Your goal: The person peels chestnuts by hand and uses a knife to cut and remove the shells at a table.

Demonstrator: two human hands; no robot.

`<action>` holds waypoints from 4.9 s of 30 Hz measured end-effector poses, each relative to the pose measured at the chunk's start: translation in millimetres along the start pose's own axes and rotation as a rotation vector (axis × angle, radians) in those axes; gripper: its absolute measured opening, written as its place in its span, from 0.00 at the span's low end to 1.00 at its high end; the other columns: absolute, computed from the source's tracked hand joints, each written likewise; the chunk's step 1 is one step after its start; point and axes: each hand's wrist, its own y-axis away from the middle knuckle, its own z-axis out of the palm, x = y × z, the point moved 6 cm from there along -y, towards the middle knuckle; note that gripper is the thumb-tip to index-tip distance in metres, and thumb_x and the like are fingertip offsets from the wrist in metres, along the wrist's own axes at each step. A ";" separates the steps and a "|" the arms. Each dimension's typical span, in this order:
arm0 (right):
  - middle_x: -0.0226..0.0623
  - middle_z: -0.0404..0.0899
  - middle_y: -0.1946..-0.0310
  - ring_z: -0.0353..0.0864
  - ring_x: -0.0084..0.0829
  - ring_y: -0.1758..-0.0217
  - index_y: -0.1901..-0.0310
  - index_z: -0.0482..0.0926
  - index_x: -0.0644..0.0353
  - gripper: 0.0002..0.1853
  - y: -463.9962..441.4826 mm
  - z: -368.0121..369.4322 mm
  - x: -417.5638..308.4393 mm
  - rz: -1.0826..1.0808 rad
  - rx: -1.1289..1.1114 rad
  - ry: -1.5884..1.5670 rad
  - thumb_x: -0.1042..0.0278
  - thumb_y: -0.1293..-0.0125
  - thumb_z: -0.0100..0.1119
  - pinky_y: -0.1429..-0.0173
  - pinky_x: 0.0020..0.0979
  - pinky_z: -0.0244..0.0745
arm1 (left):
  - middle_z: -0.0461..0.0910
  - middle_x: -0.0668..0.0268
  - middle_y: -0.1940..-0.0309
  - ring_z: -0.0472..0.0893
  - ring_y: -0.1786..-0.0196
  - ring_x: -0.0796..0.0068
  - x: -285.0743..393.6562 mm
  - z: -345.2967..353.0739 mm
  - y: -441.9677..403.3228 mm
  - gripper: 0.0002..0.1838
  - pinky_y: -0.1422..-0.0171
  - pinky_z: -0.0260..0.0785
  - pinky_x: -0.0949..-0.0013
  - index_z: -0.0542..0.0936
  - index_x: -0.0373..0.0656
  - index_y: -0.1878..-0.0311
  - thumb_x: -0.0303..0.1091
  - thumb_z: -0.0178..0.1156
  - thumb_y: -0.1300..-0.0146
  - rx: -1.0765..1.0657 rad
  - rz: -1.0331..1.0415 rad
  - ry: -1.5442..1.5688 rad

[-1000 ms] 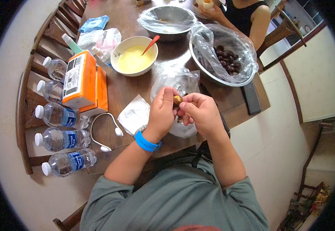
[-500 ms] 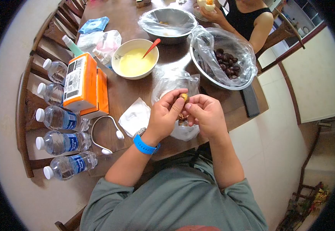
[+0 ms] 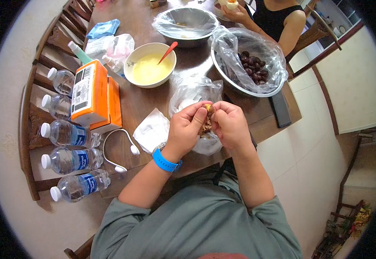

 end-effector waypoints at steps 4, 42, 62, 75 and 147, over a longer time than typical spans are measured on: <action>0.29 0.73 0.82 0.66 0.17 0.86 0.70 0.78 0.64 0.05 2.7 3.5 -3.4 -0.016 0.005 -0.020 0.76 0.41 0.51 0.83 0.21 0.59 | 0.81 0.70 0.66 0.74 0.71 0.87 -11.5 -0.2 -1.4 0.19 0.71 0.62 0.83 0.80 0.36 0.49 0.43 0.51 0.26 0.016 -0.070 0.119; 0.41 0.83 0.64 0.83 0.33 0.60 0.64 0.81 0.66 0.08 -5.6 3.7 -16.4 -0.489 0.094 0.529 0.71 0.42 0.64 0.51 0.30 0.76 | 0.80 0.65 0.54 0.79 0.57 0.78 6.3 -18.7 -7.8 0.15 0.52 0.72 0.74 0.74 0.39 0.42 0.30 0.54 0.29 0.108 0.067 0.258; 0.32 0.78 0.75 0.67 0.16 0.82 0.60 0.77 0.70 0.09 -1.7 7.0 -9.1 0.017 -0.128 -0.244 0.77 0.41 0.56 0.78 0.19 0.60 | 0.80 0.57 0.51 0.80 0.53 0.70 24.6 -5.5 -0.8 0.15 0.48 0.72 0.70 0.78 0.37 0.46 0.27 0.59 0.35 0.003 0.449 -0.371; 0.33 0.79 0.75 0.69 0.16 0.80 0.61 0.78 0.70 0.09 -1.4 2.7 -12.0 0.008 -0.147 -0.058 0.76 0.42 0.54 0.77 0.21 0.64 | 0.80 0.54 0.53 0.80 0.51 0.59 37.9 4.8 4.2 0.13 0.45 0.71 0.65 0.78 0.37 0.48 0.27 0.57 0.35 0.005 0.590 -0.632; 0.48 0.76 0.61 0.79 0.43 0.58 0.50 0.72 0.68 0.14 76.8 -77.9 -4.6 -0.175 0.291 0.838 0.68 0.33 0.55 0.53 0.38 0.73 | 0.76 0.60 0.46 0.78 0.53 0.72 -4.1 -3.6 -9.8 0.18 0.52 0.71 0.73 0.70 0.39 0.38 0.36 0.47 0.25 -0.111 0.018 0.601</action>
